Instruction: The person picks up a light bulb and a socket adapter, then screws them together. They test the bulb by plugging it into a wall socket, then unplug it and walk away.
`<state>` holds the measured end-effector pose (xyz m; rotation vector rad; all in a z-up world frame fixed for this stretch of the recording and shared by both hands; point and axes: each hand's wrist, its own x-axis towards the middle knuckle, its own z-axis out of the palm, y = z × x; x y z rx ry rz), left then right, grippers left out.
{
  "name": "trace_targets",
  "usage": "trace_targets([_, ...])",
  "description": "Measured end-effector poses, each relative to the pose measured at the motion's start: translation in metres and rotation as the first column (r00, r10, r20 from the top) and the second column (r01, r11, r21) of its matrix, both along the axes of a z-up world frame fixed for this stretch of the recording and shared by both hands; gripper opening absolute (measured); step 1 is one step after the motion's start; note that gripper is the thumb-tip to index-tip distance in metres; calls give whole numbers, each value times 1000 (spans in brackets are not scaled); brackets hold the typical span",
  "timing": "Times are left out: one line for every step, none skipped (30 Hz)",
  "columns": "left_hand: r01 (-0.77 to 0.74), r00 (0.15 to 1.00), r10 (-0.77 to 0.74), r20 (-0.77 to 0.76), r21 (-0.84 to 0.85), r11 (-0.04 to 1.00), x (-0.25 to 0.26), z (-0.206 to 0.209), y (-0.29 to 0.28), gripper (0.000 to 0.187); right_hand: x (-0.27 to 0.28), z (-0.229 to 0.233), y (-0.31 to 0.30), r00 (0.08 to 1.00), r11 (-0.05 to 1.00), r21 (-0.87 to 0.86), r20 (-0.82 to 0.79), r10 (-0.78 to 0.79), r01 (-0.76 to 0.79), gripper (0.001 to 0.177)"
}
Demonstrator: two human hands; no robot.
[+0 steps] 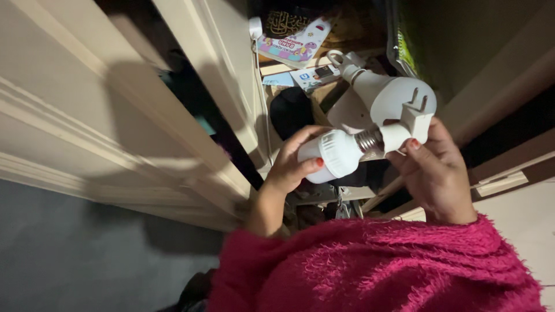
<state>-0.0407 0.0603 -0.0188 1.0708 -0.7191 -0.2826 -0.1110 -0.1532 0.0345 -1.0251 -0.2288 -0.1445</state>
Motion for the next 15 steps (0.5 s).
trace_targets([-23,999,21,48,61,998,-2,6,0,54,0,1,0,1000,1000,-30,-19,6,-7,38])
trace_targets([-50,994,38,98,120,992,-4,12,0,53,0,2,-1,999,998,-61,-39,12,-15,40])
trace_targets([-79,987,53,149,176,981,-6,17,1,51,-1,2,-2,998,996,-91,-58,18,-23,42])
trace_targets([-64,987,36,156,175,983,-7,22,1,51,-2,3,-3,998,989,-143,-47,34,-40,42])
trace_targets([-48,986,19,164,173,984,-8,28,2,50,-3,4,-5,998,979,-193,-37,50,-56,43])
trace_targets([-33,985,3,171,172,985,-8,32,2,50,-4,4,-8,997,967,-244,-27,68,-72,43])
trace_targets([-38,983,1,181,201,979,-10,36,3,50,-5,4,-10,999,952,-304,-25,43,-49,45])
trace_targets([-43,982,-2,191,229,973,-11,40,4,50,-6,5,-13,1000,932,-362,-21,19,-25,47])
trace_targets([-48,979,-5,202,257,965,-11,44,4,50,-7,6,-16,1000,908,-420,-17,-6,-2,48])
trace_targets([-52,977,-7,212,270,962,-12,47,5,50,-8,7,-18,996,855,-518,-56,-69,30,48])
trace_targets([-56,975,-9,222,283,958,-13,49,5,51,-10,7,-20,987,790,-611,-88,-136,54,48])
trace_targets([-61,972,-10,233,296,953,-13,51,6,51,-11,7,-21,973,714,-697,-113,-203,68,47])
trace_targets([-65,973,-13,231,326,943,-14,53,8,52,-13,7,-21,977,712,-698,-92,-194,75,47])
trace_targets([-69,973,-16,230,355,932,-14,55,9,53,-14,7,-21,980,710,-699,-71,-184,82,46])
trace_targets([-73,973,-19,229,384,920,-14,56,9,53,-16,7,-21,983,709,-700,-50,-174,90,45])
